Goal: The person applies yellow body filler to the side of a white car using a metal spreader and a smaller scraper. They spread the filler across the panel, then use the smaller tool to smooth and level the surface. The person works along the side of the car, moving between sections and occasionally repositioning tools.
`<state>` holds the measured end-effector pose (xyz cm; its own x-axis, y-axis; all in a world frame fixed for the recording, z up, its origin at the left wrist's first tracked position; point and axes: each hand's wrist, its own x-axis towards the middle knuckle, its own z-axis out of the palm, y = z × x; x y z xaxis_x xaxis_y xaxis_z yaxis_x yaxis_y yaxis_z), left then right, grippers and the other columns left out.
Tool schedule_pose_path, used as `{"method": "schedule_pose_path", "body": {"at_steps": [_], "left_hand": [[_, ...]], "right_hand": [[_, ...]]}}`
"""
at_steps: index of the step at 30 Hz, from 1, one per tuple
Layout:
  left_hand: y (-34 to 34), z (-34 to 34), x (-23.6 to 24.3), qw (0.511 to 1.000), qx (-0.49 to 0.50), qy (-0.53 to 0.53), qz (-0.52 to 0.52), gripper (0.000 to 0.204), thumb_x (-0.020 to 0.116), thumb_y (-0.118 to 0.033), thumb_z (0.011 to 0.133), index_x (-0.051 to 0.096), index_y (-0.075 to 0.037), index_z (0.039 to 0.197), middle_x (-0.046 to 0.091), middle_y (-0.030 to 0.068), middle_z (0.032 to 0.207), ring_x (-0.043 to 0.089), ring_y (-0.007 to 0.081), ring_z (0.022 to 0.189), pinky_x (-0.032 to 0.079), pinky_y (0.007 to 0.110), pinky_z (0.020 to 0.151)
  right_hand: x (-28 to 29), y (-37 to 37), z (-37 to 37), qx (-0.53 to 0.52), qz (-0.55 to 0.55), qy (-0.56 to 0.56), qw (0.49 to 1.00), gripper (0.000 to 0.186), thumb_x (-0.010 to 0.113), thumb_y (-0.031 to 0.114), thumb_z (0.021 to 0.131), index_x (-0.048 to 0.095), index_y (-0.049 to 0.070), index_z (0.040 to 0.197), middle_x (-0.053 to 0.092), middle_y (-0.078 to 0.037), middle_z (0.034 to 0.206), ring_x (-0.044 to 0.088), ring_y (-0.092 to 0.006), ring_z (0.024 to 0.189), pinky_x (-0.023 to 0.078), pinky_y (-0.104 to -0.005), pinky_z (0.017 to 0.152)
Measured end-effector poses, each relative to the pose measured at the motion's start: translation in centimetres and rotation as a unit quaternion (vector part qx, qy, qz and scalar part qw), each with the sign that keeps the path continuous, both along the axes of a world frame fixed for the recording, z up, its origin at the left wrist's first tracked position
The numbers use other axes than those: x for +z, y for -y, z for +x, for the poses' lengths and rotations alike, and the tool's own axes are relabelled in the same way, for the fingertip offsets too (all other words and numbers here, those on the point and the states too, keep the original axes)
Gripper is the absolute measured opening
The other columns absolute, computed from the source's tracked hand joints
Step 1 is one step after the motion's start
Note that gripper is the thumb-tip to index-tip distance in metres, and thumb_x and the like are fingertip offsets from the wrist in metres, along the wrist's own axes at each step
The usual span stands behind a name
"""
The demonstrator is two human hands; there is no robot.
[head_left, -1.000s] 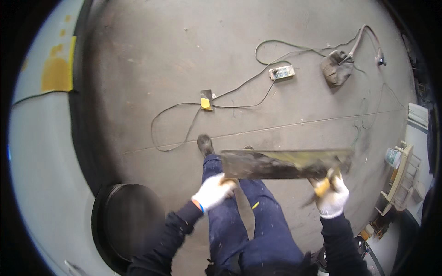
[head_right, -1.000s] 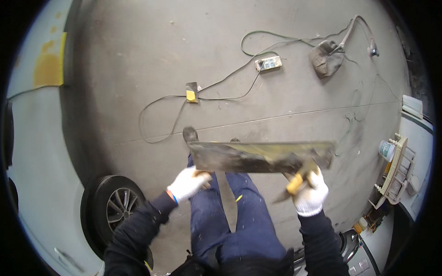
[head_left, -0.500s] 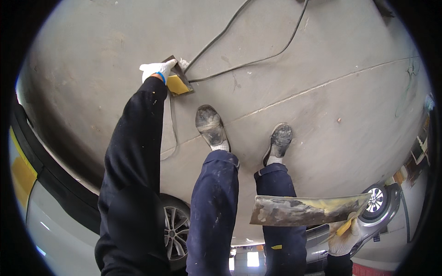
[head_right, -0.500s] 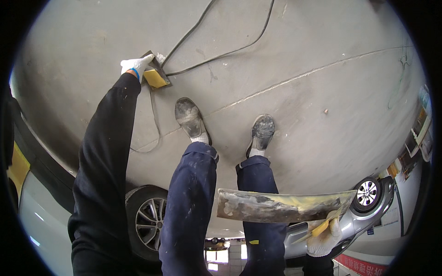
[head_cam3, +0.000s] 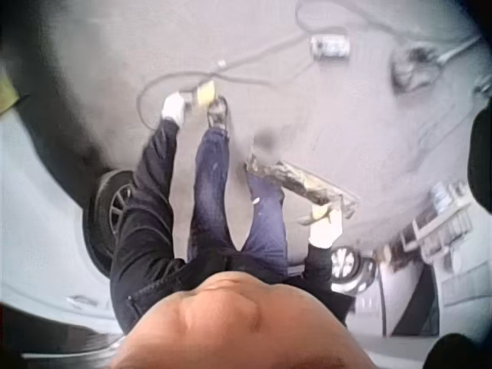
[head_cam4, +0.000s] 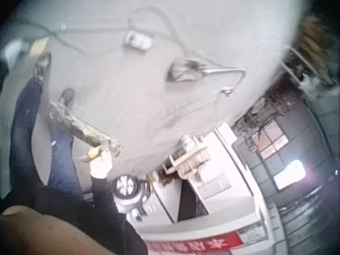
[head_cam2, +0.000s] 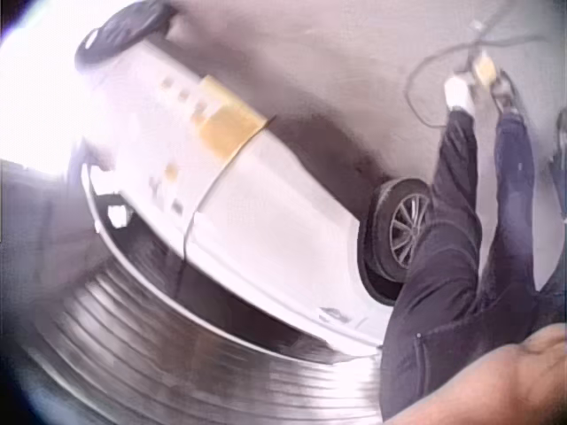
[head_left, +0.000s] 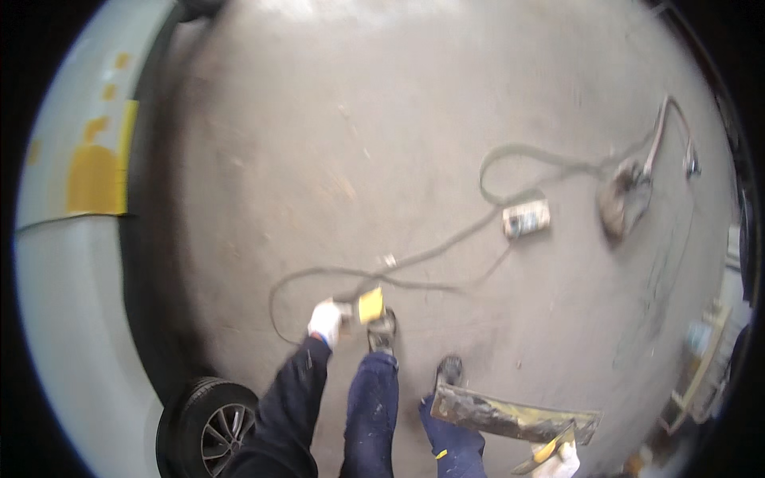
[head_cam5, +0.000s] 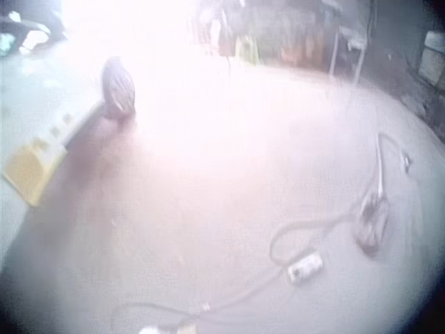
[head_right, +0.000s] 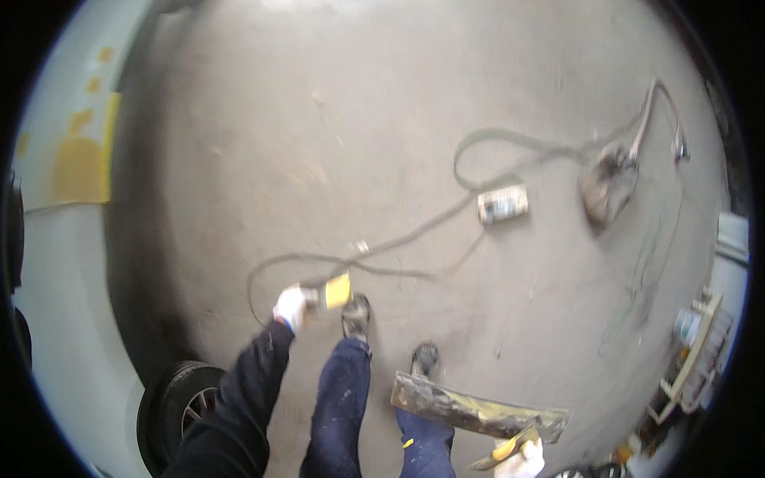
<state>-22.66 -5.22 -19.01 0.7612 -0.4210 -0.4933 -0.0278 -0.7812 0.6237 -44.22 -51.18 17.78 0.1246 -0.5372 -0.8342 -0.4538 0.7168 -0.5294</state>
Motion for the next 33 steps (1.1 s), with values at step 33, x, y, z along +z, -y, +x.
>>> {"method": "schedule_pose_path", "body": {"at_steps": [33], "left_hand": [[13.7, -114.1, 78.9, 0.467, 0.813, 0.325, -0.125, 0.026, 0.068, -0.009, 0.096, 0.066, 0.006, 0.116, 0.066, 0.0209, 0.116, 0.067, 0.0295, 0.092, 0.059, 0.044, 0.073]], "right_hand": [[38.2, -32.8, -41.4, 0.553, 0.429, 0.246, 0.67, 0.039, 0.051, 0.023, 0.1, 0.059, 0.002, 0.133, 0.068, -0.015, 0.124, 0.067, -0.0315, 0.113, 0.053, -0.049, 0.103]]}}
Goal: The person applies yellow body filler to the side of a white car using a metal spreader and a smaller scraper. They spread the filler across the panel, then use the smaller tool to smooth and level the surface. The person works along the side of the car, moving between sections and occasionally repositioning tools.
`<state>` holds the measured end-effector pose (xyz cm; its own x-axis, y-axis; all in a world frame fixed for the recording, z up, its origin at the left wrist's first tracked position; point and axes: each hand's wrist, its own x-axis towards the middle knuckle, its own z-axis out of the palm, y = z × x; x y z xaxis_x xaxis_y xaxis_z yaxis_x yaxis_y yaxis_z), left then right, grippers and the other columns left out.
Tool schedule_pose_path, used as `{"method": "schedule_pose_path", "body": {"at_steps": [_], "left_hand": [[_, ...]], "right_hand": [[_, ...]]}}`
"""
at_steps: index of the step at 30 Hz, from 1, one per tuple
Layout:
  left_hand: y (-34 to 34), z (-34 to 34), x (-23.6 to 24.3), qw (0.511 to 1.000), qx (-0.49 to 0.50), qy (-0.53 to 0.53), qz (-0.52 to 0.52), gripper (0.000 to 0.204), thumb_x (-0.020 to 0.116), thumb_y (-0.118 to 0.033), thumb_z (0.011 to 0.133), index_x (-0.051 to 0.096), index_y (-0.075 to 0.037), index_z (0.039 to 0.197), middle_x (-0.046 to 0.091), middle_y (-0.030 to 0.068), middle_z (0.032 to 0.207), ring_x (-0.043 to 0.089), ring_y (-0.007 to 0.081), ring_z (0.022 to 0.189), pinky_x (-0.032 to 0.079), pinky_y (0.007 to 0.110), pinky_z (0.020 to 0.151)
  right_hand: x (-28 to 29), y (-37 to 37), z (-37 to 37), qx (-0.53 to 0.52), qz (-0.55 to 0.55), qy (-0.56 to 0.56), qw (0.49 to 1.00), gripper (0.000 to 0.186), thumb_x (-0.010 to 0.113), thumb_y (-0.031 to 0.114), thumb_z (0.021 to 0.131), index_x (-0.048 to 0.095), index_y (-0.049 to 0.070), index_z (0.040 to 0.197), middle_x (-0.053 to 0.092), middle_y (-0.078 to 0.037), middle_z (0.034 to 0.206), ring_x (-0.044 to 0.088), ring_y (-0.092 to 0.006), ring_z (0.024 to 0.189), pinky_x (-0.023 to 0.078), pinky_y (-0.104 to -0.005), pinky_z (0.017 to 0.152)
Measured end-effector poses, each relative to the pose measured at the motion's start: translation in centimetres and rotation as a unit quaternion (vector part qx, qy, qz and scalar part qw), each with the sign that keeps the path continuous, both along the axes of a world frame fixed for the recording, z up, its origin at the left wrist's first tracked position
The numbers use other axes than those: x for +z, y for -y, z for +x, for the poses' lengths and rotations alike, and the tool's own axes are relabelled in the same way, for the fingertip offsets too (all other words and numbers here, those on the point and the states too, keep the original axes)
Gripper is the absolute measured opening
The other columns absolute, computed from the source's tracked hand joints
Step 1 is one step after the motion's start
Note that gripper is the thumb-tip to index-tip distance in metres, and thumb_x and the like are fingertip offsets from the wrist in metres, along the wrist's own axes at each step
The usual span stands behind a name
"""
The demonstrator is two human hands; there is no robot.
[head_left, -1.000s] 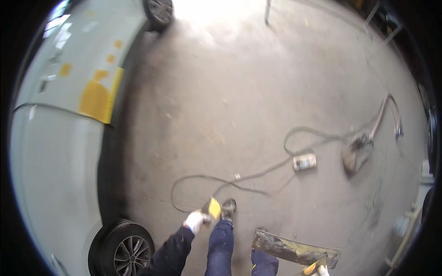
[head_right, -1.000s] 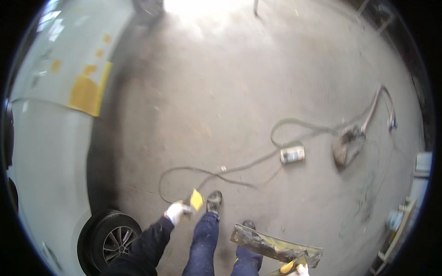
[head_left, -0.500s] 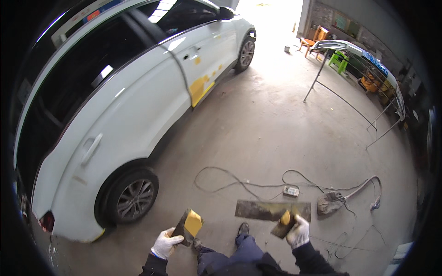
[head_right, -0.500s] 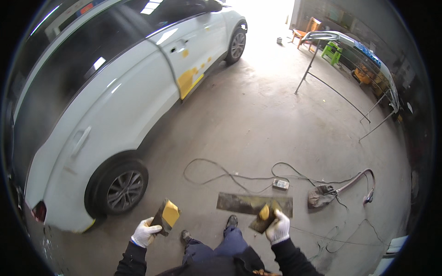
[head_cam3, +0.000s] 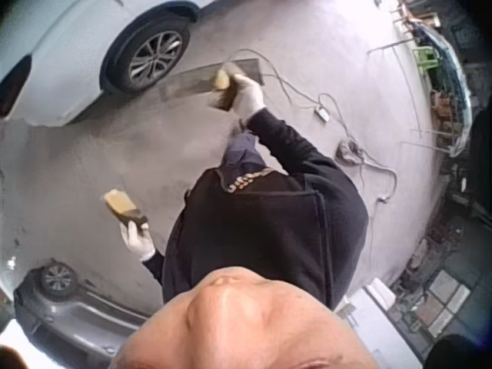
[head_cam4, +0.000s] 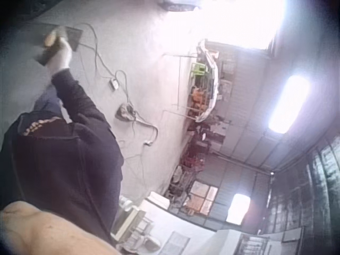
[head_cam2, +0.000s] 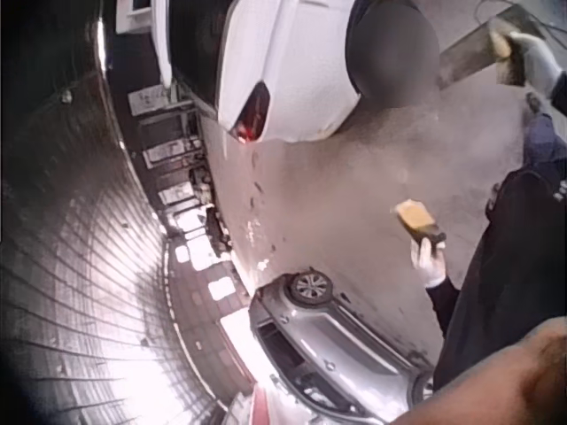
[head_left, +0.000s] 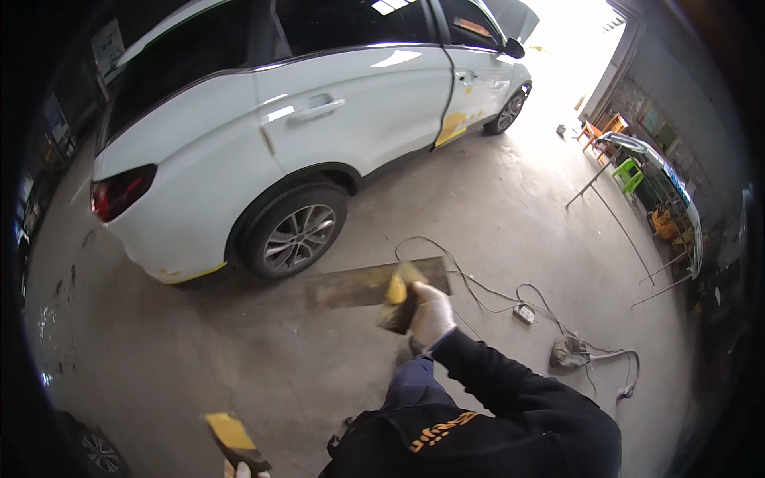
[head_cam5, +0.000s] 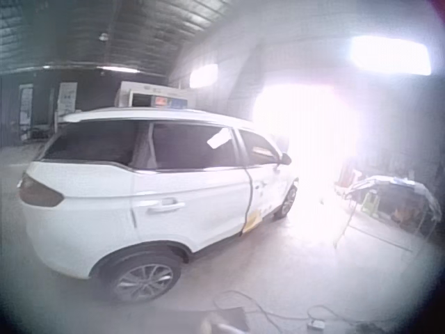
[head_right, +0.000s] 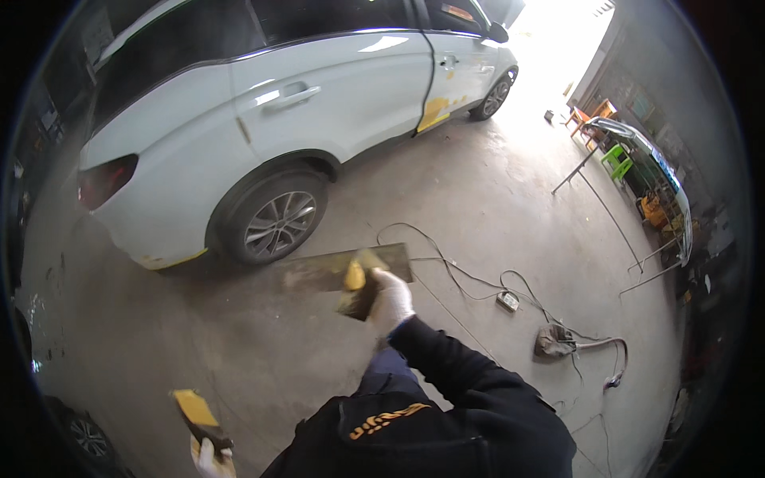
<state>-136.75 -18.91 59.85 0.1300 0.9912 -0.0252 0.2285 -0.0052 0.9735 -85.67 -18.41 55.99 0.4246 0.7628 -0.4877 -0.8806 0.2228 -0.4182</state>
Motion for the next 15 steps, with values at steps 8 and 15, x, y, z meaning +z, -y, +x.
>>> {"method": "schedule_pose_path", "body": {"at_steps": [8, 15], "left_hand": [[-1.3, -18.2, 0.2, 0.991, 0.104, -0.069, -0.058, 0.02, 0.054, -0.014, 0.105, 0.065, 0.003, 0.105, 0.067, 0.0106, 0.09, 0.064, 0.0213, 0.079, 0.052, 0.041, 0.068], [-15.3, -37.7, -3.4, 0.951, 0.296, 0.045, -0.084, 0.034, 0.062, -0.025, 0.105, 0.068, 0.007, 0.115, 0.07, 0.0141, 0.101, 0.062, 0.0195, 0.088, 0.05, 0.035, 0.079]], "right_hand": [[1.3, -17.6, -26.2, 0.244, -0.048, -0.017, 0.969, 0.034, 0.056, 0.023, 0.103, 0.063, 0.004, 0.13, 0.072, -0.015, 0.117, 0.071, -0.0308, 0.105, 0.058, -0.0498, 0.093], [-3.2, -36.1, -46.0, 0.33, 0.002, -0.059, 0.942, 0.032, 0.053, 0.017, 0.103, 0.063, 0.003, 0.131, 0.073, -0.012, 0.116, 0.071, -0.0272, 0.1, 0.059, -0.0448, 0.09]]}}
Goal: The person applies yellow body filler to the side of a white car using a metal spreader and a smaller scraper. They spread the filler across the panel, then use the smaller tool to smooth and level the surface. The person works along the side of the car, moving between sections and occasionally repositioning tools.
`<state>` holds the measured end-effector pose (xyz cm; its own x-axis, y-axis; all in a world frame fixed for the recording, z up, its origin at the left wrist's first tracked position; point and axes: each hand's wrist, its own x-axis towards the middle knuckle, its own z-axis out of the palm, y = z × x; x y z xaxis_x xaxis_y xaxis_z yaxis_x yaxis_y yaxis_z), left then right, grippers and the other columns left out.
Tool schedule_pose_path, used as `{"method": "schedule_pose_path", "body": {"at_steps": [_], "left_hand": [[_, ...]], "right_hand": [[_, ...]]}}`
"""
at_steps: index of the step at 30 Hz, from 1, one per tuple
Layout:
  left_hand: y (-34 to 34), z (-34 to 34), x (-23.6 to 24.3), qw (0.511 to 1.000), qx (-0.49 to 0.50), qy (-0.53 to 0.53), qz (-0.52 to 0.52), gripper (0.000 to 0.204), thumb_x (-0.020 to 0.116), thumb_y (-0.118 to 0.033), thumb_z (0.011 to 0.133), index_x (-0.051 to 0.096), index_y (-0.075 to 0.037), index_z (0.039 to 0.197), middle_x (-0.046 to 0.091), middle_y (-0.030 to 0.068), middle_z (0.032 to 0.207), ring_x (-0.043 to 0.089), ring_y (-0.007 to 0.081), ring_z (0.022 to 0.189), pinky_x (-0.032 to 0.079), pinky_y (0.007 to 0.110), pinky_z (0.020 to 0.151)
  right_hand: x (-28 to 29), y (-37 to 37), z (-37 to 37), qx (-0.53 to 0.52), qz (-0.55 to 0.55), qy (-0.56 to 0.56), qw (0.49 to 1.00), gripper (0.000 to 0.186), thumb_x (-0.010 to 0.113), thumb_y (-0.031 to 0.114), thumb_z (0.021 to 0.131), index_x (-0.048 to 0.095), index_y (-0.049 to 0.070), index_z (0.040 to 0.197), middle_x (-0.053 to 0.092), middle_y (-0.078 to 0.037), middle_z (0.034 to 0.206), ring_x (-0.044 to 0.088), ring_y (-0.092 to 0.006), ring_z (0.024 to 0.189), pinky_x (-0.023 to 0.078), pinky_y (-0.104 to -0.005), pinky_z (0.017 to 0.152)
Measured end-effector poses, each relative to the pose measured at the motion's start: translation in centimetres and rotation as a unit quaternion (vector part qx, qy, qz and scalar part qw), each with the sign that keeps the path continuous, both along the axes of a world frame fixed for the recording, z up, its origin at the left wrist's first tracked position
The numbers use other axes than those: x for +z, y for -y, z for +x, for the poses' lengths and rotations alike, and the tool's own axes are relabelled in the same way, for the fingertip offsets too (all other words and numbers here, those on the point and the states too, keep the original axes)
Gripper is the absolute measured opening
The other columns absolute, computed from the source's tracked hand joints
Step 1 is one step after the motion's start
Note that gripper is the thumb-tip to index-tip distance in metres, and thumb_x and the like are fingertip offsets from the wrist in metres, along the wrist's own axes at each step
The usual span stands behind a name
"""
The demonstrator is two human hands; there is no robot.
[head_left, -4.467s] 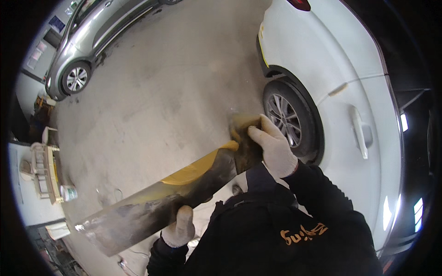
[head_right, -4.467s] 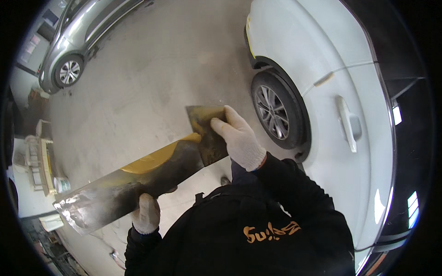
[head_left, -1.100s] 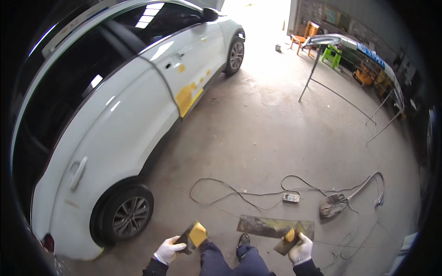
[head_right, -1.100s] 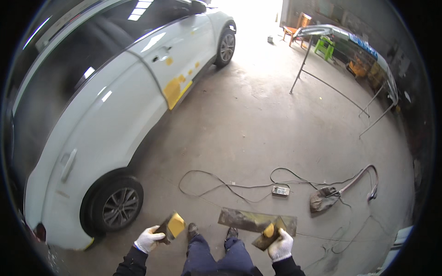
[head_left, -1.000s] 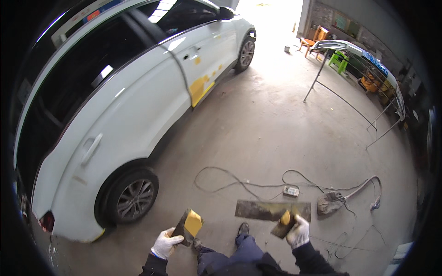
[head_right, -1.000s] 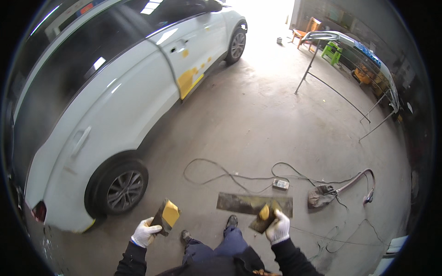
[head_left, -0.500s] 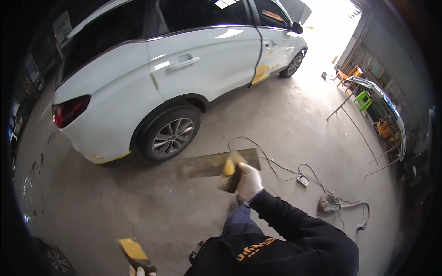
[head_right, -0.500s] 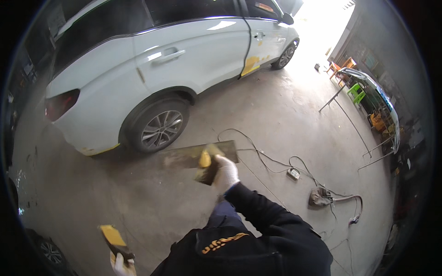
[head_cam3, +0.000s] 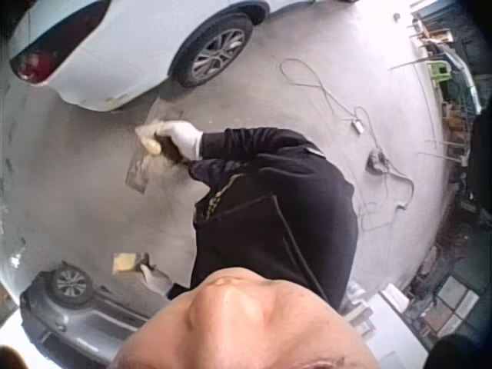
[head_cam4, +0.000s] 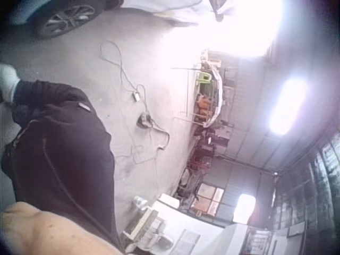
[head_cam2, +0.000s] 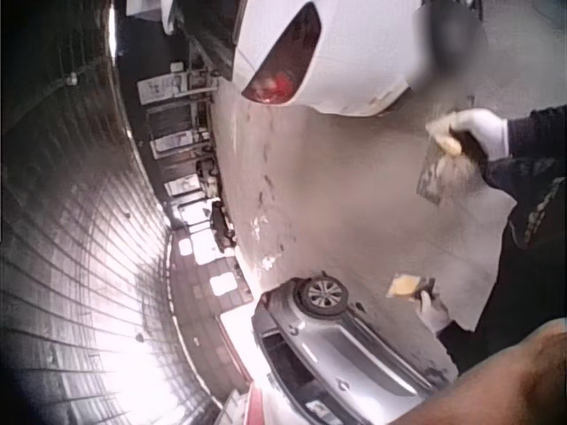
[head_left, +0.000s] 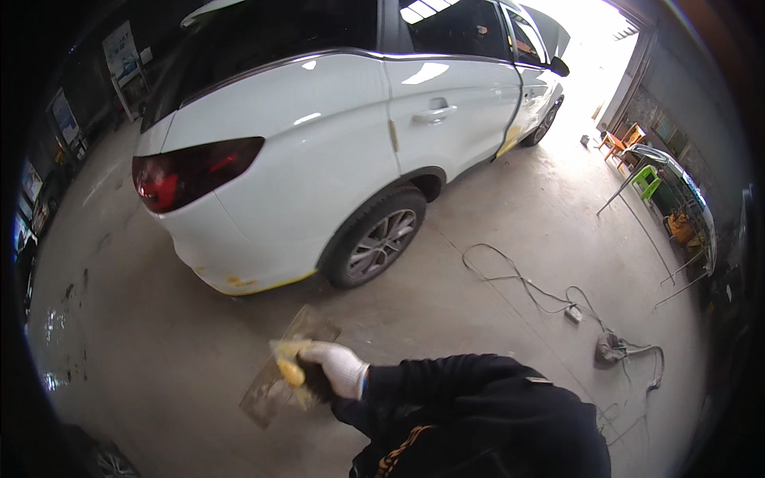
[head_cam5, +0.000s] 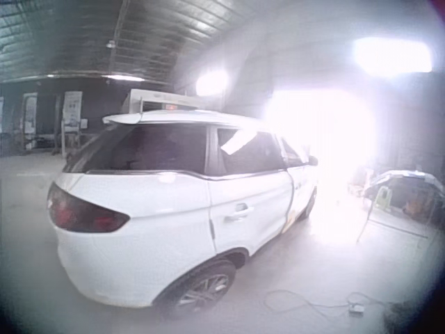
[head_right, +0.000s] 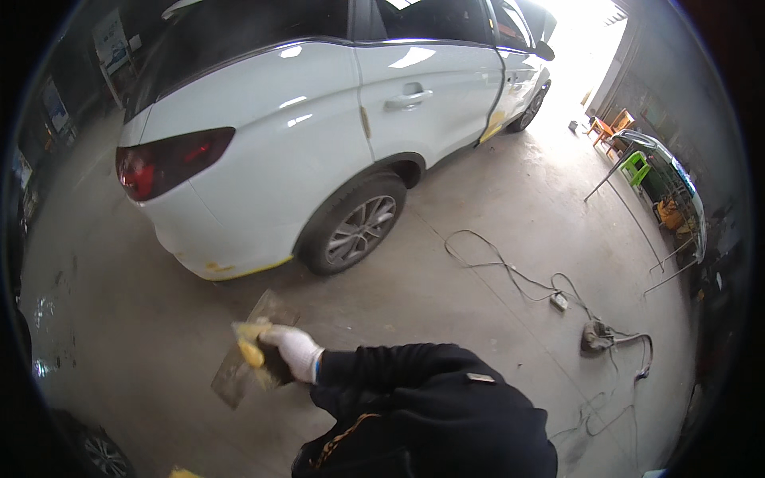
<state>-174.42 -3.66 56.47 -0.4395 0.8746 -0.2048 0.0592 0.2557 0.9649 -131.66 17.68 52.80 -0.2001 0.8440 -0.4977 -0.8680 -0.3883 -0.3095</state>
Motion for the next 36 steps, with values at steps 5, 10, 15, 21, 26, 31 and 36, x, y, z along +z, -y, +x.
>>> {"method": "schedule_pose_path", "body": {"at_steps": [5, 10, 15, 21, 26, 31, 36], "left_hand": [[-15.4, -7.2, -1.6, 0.986, 0.131, 0.09, -0.056, 0.036, 0.065, -0.027, 0.103, 0.067, 0.006, 0.12, 0.072, 0.0152, 0.107, 0.064, 0.0217, 0.091, 0.052, 0.035, 0.079], [-29.1, -15.4, -7.4, 0.965, 0.191, 0.155, -0.092, 0.035, 0.063, -0.024, 0.102, 0.065, 0.005, 0.122, 0.071, 0.015, 0.108, 0.065, 0.0236, 0.091, 0.053, 0.036, 0.076], [-39.4, -24.9, -17.4, 0.928, 0.263, 0.238, -0.115, 0.034, 0.061, -0.021, 0.102, 0.063, 0.005, 0.124, 0.071, 0.0148, 0.109, 0.066, 0.0256, 0.09, 0.055, 0.036, 0.074], [-50.2, -35.9, -24.0, 0.873, 0.348, 0.292, -0.178, 0.034, 0.059, -0.017, 0.101, 0.061, 0.004, 0.127, 0.07, 0.0145, 0.11, 0.068, 0.0279, 0.09, 0.057, 0.037, 0.071], [-68.3, -48.4, -23.6, 0.905, 0.293, 0.267, -0.156, 0.034, 0.058, -0.014, 0.101, 0.059, 0.004, 0.13, 0.069, 0.0143, 0.111, 0.07, 0.0299, 0.09, 0.058, 0.038, 0.069], [-99.8, -58.8, -16.5, 0.974, 0.077, 0.205, -0.052, 0.034, 0.052, -0.008, 0.095, 0.061, 0.001, 0.126, 0.07, 0.0109, 0.11, 0.07, 0.0264, 0.098, 0.057, 0.04, 0.082], [-126.7, -53.2, -12.7, 0.976, 0.007, 0.205, -0.077, 0.028, 0.057, -0.011, 0.092, 0.064, 0.0, 0.117, 0.072, 0.0101, 0.103, 0.069, 0.0226, 0.088, 0.053, 0.032, 0.072]], "right_hand": [[2.0, -13.8, -12.2, 0.111, -0.059, 0.043, 0.991, 0.029, 0.062, 0.019, 0.101, 0.068, 0.005, 0.125, 0.073, -0.008, 0.115, 0.07, -0.0225, 0.1, 0.058, -0.0389, 0.089], [3.5, -26.3, -20.9, 0.102, 0.151, 0.229, 0.956, 0.027, 0.063, 0.015, 0.1, 0.069, 0.002, 0.123, 0.072, -0.009, 0.117, 0.068, -0.0206, 0.105, 0.055, -0.0373, 0.096], [7.2, -39.3, -25.2, 0.126, 0.004, 0.044, 0.991, 0.036, 0.053, 0.012, 0.101, 0.062, -0.001, 0.133, 0.067, -0.013, 0.13, 0.064, -0.0235, 0.119, 0.05, -0.0386, 0.106], [6.4, -55.4, -33.8, 0.076, 0.074, 0.116, 0.987, 0.04, 0.046, 0.014, 0.101, 0.059, 0.0, 0.136, 0.066, -0.011, 0.128, 0.062, -0.0242, 0.121, 0.046, -0.0403, 0.109], [9.5, -69.0, -37.3, -0.048, 0.166, 0.227, 0.959, 0.041, 0.048, 0.017, 0.101, 0.063, -0.001, 0.135, 0.069, -0.011, 0.126, 0.063, -0.0228, 0.12, 0.046, -0.0377, 0.109], [9.6, -82.3, -38.0, -0.17, 0.111, 0.166, 0.965, 0.032, 0.055, 0.016, 0.101, 0.065, -0.004, 0.125, 0.071, -0.014, 0.121, 0.068, -0.0255, 0.113, 0.052, -0.0391, 0.102], [3.1, -99.5, -35.6, -0.214, 0.064, 0.283, 0.933, 0.038, 0.052, 0.015, 0.102, 0.058, -0.003, 0.135, 0.066, -0.011, 0.129, 0.061, -0.023, 0.122, 0.046, -0.0372, 0.109]]}}
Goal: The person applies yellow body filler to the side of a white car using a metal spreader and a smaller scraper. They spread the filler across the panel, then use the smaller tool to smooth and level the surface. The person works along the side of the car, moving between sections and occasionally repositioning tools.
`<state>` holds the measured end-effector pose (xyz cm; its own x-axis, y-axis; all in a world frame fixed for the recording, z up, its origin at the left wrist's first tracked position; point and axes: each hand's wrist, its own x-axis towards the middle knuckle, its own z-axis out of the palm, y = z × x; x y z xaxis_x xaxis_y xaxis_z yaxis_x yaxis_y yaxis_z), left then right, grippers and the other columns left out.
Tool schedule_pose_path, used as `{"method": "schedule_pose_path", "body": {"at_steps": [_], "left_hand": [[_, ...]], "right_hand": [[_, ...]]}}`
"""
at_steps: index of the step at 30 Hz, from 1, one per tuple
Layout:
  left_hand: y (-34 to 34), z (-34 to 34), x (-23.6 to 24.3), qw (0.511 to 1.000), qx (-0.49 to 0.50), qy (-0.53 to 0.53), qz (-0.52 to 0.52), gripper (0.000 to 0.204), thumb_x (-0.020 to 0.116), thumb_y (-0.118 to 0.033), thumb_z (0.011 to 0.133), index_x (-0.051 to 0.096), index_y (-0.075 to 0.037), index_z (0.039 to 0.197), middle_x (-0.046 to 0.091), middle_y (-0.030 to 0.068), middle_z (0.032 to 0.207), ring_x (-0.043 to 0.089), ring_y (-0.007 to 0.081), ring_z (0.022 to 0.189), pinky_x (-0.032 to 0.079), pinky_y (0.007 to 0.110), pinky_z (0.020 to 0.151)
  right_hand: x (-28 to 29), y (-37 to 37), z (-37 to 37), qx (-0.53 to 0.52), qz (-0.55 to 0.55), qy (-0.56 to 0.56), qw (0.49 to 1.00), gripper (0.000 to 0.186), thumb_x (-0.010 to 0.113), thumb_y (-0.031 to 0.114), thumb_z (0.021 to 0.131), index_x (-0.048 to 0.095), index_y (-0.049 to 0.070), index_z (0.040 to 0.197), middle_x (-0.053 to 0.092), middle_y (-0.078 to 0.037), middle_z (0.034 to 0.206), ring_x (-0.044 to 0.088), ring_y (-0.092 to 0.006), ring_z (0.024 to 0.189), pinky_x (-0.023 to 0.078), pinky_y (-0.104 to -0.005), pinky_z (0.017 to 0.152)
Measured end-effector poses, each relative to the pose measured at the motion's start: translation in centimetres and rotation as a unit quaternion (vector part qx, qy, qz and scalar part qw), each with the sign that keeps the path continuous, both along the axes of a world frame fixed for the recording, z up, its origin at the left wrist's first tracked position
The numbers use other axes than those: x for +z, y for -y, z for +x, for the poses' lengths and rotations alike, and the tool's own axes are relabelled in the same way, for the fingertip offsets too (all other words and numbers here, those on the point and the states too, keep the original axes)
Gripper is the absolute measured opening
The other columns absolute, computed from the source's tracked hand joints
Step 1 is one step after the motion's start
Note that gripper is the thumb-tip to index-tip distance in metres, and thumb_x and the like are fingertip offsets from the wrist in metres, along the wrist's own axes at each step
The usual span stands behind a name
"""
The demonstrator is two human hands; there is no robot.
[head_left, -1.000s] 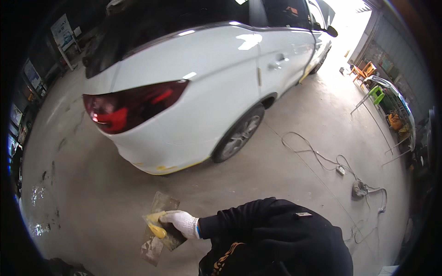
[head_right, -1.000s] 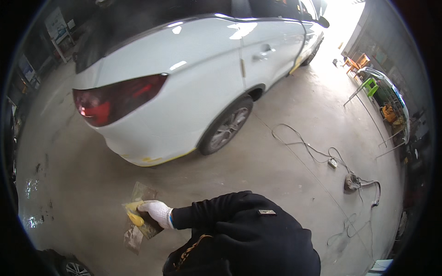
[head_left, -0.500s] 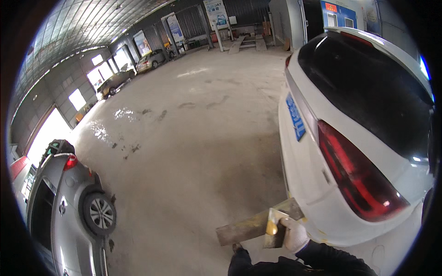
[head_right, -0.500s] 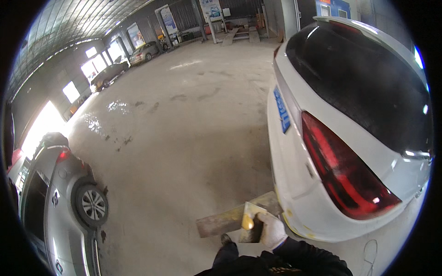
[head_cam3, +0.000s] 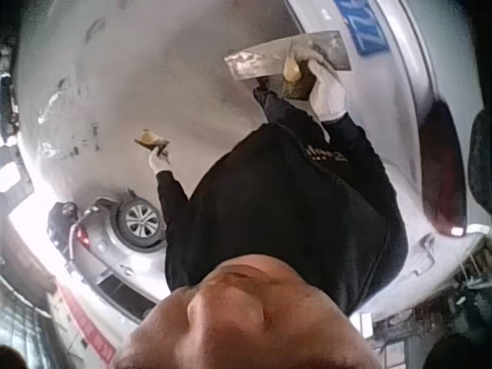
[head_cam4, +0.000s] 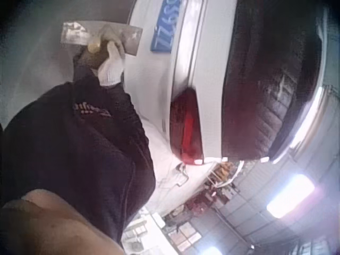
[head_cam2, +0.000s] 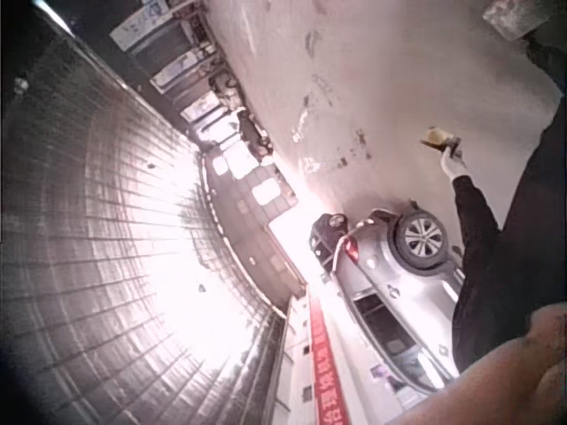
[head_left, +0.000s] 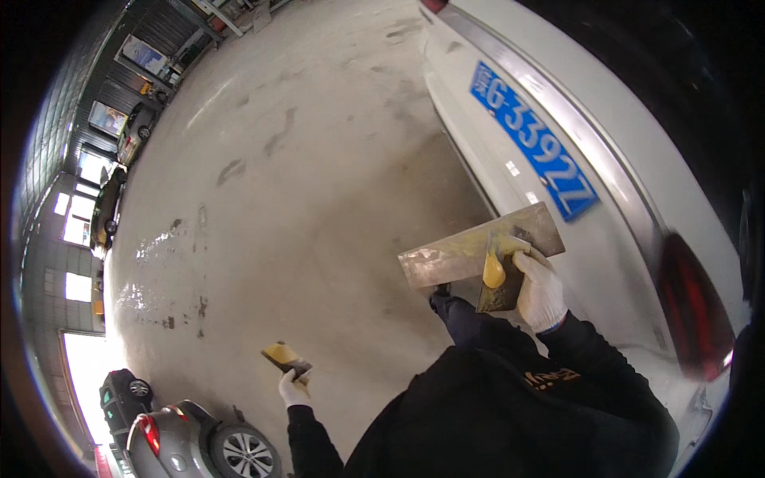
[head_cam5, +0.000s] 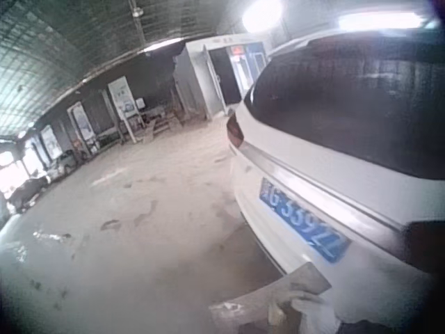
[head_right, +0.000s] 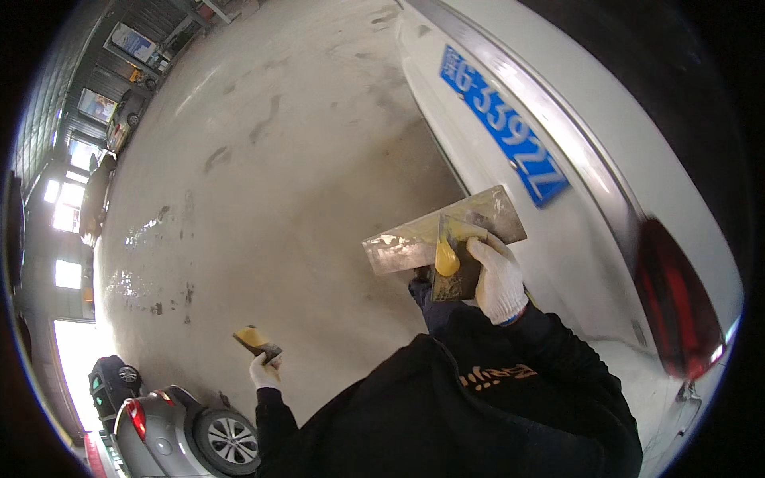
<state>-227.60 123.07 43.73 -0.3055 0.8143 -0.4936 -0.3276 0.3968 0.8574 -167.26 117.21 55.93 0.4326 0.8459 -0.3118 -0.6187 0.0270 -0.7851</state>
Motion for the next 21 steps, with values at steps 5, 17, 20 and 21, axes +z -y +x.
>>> {"method": "schedule_pose_path", "body": {"at_steps": [5, 17, 20, 21], "left_hand": [[-8.0, 0.3, -2.4, 0.999, 0.014, 0.035, -0.022, 0.034, 0.062, -0.009, 0.082, 0.067, 0.0, 0.114, 0.073, 0.0119, 0.107, 0.07, 0.0287, 0.098, 0.055, 0.04, 0.08], [-36.7, 3.7, -10.4, 0.956, 0.032, 0.098, -0.276, 0.03, 0.057, -0.01, 0.084, 0.064, 0.002, 0.111, 0.07, 0.014, 0.094, 0.068, 0.0292, 0.075, 0.057, 0.041, 0.065], [-53.7, 5.8, -10.6, 0.945, 0.016, 0.196, -0.26, 0.029, 0.056, -0.011, 0.084, 0.063, 0.002, 0.109, 0.069, 0.0138, 0.092, 0.067, 0.0288, 0.072, 0.057, 0.04, 0.064], [-60.0, 6.3, -9.9, 0.945, -0.006, 0.225, -0.236, 0.029, 0.056, -0.011, 0.084, 0.063, 0.002, 0.109, 0.069, 0.0138, 0.092, 0.067, 0.0287, 0.071, 0.057, 0.04, 0.064]], "right_hand": [[2.2, -19.1, -1.5, 0.015, 0.001, -0.115, 0.993, 0.038, 0.05, 0.013, 0.102, 0.059, -0.004, 0.136, 0.066, -0.012, 0.13, 0.062, -0.0232, 0.121, 0.046, -0.0364, 0.109], [1.9, -55.0, 0.4, -0.031, -0.002, -0.065, 0.997, 0.03, 0.054, 0.009, 0.101, 0.065, -0.006, 0.125, 0.069, -0.011, 0.119, 0.065, -0.0171, 0.108, 0.051, -0.0314, 0.1], [1.8, -63.3, 4.0, -0.101, -0.015, 0.019, 0.995, 0.034, 0.053, 0.01, 0.101, 0.063, -0.007, 0.128, 0.068, -0.012, 0.122, 0.065, -0.0177, 0.11, 0.05, -0.0313, 0.101], [2.4, -65.6, 4.9, -0.131, -0.019, 0.027, 0.991, 0.034, 0.053, 0.011, 0.1, 0.062, -0.007, 0.129, 0.069, -0.012, 0.121, 0.065, -0.0179, 0.11, 0.05, -0.0313, 0.101]]}}
